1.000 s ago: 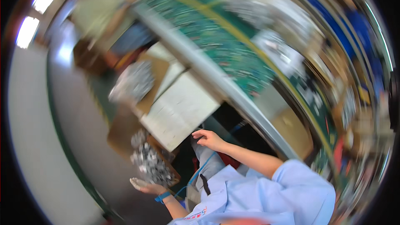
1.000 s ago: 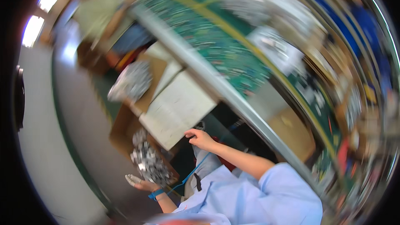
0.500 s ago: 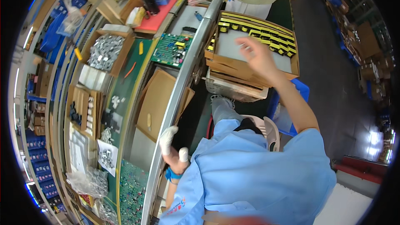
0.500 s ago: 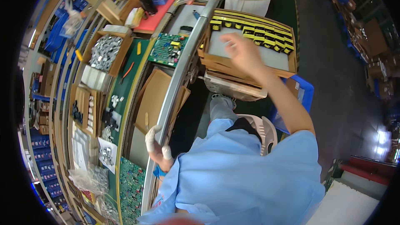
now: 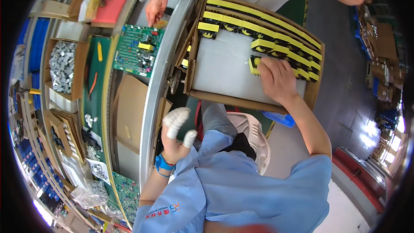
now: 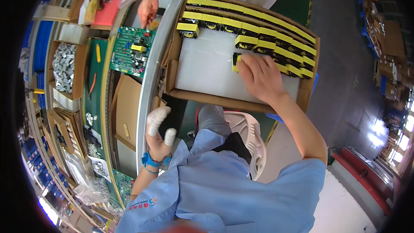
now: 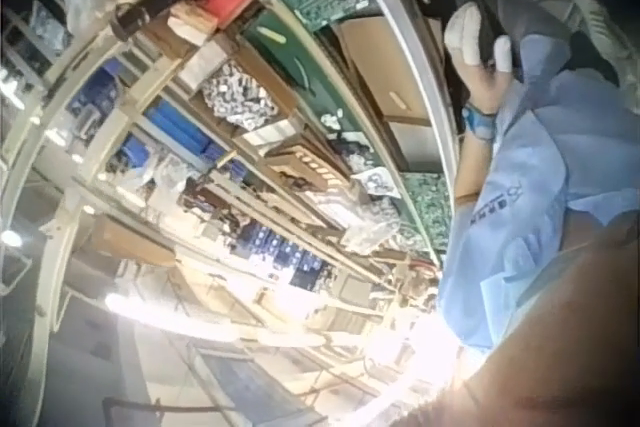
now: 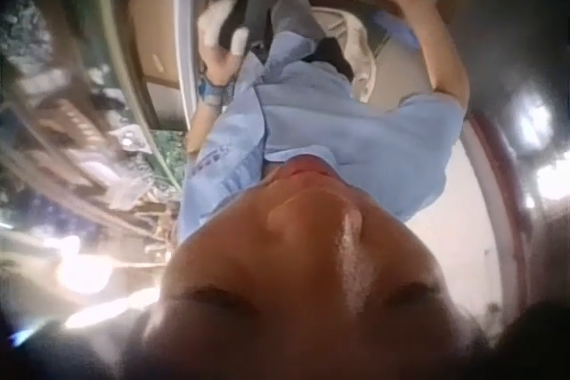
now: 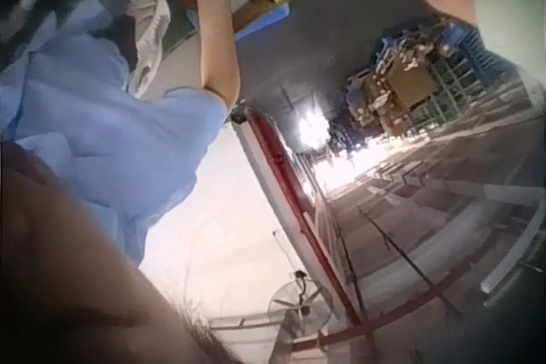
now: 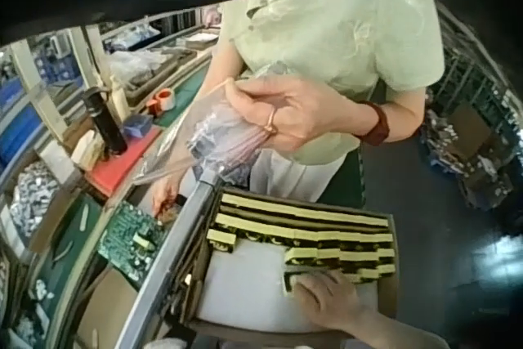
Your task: The person assembles electronic components onto printed circuit boards (PCBs) by hand, placing heat sinks and transformers onto the boards on an assembly line.
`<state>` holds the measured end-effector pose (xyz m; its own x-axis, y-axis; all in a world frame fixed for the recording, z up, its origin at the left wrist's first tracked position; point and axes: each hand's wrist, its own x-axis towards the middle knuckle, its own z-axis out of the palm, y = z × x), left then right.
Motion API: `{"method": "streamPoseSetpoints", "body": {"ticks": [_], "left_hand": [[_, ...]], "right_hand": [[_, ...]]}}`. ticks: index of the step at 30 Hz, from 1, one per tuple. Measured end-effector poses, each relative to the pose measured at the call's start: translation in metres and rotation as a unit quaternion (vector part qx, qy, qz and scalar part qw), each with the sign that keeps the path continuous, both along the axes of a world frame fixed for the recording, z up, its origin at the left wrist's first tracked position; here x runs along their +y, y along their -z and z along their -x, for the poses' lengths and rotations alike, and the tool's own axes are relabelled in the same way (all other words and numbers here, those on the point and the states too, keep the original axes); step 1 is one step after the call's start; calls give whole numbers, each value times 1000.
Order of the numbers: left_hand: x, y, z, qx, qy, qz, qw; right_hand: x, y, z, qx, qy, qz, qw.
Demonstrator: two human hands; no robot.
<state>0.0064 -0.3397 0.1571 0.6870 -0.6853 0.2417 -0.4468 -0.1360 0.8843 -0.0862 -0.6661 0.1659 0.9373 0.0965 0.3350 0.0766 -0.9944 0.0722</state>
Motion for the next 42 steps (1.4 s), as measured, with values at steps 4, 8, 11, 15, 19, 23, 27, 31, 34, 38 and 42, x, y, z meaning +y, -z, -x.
{"method": "streamPoseSetpoints", "body": {"ticks": [4, 8, 11, 15, 19, 23, 27, 31, 34, 38, 42], "left_hand": [[-28, 31, -18, 40, -102, 18, 994], [-56, 36, -28, 200, -106, 53, 973], [-66, 33, -26, 285, -101, 67, 951], [-70, 14, -15, 453, -120, 93, 879], [-72, -8, -33, 484, -106, 60, 867], [-89, -20, -49, 434, -58, -71, 896], [-82, -22, -27, 403, -29, -96, 910], [-65, -13, 6, 471, -17, -19, 882], [-53, -11, 10, 457, -26, -4, 889], [-38, -13, 9, 450, -14, 8, 893], [-10, -15, 19, 454, -38, 28, 890]], "right_hand": [[-10, 4, -1, -20, -115, 26, 993], [-17, 11, -3, -36, -162, -9, 986], [-22, 8, 0, -24, -166, -41, 985], [-37, -21, -16, -22, -64, -80, 994], [-46, -52, 18, -37, 55, -208, 976], [-153, -18, 99, -54, 422, -382, 821], [-140, 16, 99, -138, 456, -788, 390], [-170, 48, 135, -74, 245, -754, 605], [-130, 7, 99, -63, 211, -812, 540], [-130, 9, 116, -20, 251, -689, 680], [-121, 22, 112, -19, 184, -755, 629]]}}
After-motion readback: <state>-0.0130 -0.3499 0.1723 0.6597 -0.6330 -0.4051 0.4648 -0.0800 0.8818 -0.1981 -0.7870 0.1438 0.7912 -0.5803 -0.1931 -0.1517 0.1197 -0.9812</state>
